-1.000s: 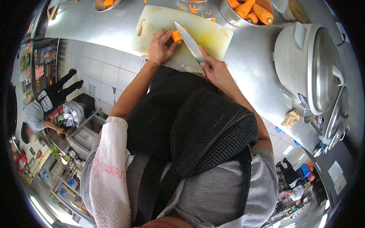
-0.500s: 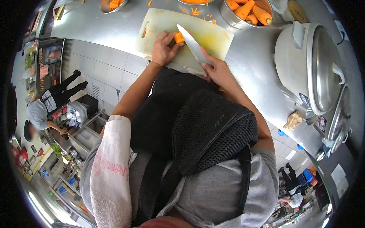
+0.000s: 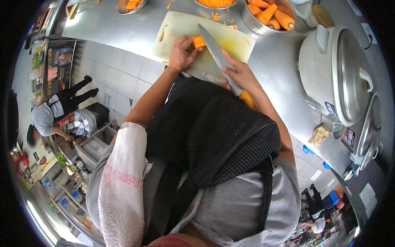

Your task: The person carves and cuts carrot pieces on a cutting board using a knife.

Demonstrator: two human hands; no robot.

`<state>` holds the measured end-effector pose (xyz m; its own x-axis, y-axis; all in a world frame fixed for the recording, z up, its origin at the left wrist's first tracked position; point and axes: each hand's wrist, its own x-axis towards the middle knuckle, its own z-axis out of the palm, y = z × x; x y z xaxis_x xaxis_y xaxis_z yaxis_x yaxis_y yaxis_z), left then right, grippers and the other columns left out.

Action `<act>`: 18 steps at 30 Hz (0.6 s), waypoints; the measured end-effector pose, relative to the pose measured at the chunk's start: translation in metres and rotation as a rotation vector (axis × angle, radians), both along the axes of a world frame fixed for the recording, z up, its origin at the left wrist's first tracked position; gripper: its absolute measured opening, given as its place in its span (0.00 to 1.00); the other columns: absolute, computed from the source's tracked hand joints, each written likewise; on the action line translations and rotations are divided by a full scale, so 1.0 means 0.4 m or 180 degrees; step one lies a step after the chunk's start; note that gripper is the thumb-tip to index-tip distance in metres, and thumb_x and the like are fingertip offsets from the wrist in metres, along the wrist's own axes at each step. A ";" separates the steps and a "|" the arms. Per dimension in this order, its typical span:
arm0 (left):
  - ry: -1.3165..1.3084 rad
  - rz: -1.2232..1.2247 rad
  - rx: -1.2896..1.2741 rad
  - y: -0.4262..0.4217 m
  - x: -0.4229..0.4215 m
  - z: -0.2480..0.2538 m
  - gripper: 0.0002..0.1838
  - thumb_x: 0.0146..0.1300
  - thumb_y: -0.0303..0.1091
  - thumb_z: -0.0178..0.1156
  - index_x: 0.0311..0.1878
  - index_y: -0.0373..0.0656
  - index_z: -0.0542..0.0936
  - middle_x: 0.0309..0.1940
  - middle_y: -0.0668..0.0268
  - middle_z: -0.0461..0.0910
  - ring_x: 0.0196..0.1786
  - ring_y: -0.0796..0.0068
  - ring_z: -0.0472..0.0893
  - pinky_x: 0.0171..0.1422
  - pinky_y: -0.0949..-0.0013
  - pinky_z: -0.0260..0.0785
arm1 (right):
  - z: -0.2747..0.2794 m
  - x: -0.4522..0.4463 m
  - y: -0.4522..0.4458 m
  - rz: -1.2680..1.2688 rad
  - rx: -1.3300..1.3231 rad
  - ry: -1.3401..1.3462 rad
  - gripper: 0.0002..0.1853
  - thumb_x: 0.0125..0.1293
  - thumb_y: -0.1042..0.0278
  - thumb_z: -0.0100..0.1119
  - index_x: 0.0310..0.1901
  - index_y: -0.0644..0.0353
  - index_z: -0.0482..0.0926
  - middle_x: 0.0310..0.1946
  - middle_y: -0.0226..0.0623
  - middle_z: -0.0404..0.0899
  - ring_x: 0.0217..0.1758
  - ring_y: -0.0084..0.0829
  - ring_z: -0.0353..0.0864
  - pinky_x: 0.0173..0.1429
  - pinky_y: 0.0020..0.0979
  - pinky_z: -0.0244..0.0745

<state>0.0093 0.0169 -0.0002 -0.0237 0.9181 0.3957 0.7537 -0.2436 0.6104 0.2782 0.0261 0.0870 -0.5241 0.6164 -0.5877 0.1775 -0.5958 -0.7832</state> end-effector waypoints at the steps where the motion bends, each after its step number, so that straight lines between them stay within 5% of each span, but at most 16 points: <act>1: -0.0058 0.0010 0.0071 -0.001 -0.001 -0.005 0.24 0.57 0.41 0.78 0.55 0.42 0.86 0.42 0.58 0.82 0.47 0.52 0.81 0.58 0.53 0.73 | -0.001 0.004 -0.003 0.0017 0.0011 0.0011 0.35 0.80 0.74 0.58 0.83 0.39 0.62 0.37 0.30 0.81 0.29 0.21 0.78 0.30 0.29 0.80; 9: 0.0049 0.0084 -0.0004 -0.007 0.005 -0.004 0.25 0.59 0.41 0.77 0.57 0.43 0.85 0.45 0.58 0.81 0.50 0.52 0.81 0.59 0.54 0.72 | -0.031 0.004 -0.048 0.0378 0.1066 -0.1072 0.33 0.80 0.68 0.59 0.81 0.24 0.66 0.31 0.32 0.82 0.28 0.21 0.80 0.34 0.30 0.82; 18: 0.0061 0.0056 -0.0082 -0.010 0.007 0.019 0.26 0.58 0.41 0.78 0.58 0.42 0.86 0.48 0.56 0.82 0.52 0.52 0.81 0.60 0.55 0.73 | -0.008 0.000 -0.040 0.0555 0.1072 -0.1346 0.32 0.80 0.66 0.59 0.81 0.26 0.66 0.30 0.37 0.83 0.30 0.25 0.83 0.37 0.34 0.84</act>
